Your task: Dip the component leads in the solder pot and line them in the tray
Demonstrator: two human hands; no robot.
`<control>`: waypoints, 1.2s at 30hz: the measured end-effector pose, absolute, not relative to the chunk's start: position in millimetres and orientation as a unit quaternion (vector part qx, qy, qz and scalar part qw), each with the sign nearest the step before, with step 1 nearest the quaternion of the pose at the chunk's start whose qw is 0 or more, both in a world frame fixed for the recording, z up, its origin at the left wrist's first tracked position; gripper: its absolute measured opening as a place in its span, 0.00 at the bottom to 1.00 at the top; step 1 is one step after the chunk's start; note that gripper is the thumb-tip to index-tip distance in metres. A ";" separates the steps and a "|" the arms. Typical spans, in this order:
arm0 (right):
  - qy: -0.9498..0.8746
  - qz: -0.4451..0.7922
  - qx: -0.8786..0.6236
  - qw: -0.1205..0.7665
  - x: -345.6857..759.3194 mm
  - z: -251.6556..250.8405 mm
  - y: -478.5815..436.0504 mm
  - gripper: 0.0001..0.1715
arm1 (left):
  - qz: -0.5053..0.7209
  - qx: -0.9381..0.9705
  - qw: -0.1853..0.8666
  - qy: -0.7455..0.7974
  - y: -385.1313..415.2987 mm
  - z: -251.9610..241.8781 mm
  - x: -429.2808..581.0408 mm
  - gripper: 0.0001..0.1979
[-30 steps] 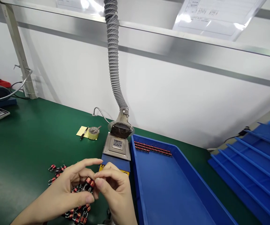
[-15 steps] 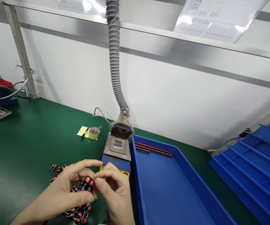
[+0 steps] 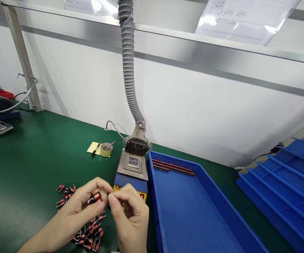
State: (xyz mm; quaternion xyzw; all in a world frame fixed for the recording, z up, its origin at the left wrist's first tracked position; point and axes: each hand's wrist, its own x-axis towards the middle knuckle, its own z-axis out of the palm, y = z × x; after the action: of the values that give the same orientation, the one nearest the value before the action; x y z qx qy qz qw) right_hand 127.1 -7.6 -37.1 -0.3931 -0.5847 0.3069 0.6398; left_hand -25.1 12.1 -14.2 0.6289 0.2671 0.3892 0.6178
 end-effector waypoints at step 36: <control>-0.664 0.155 -0.398 0.614 126.6 -27.9 -6.8 0.08 | 0.439 0.636 0.558 0.304 15.1 -3.5 -26.9 0.10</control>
State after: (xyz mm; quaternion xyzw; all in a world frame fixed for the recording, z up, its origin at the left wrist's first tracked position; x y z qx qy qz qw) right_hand 126.6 -6.8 -27.9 -0.3982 -0.6637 0.1546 0.6141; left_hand -26.9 15.1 -3.5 0.6359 0.3035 0.4386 0.5578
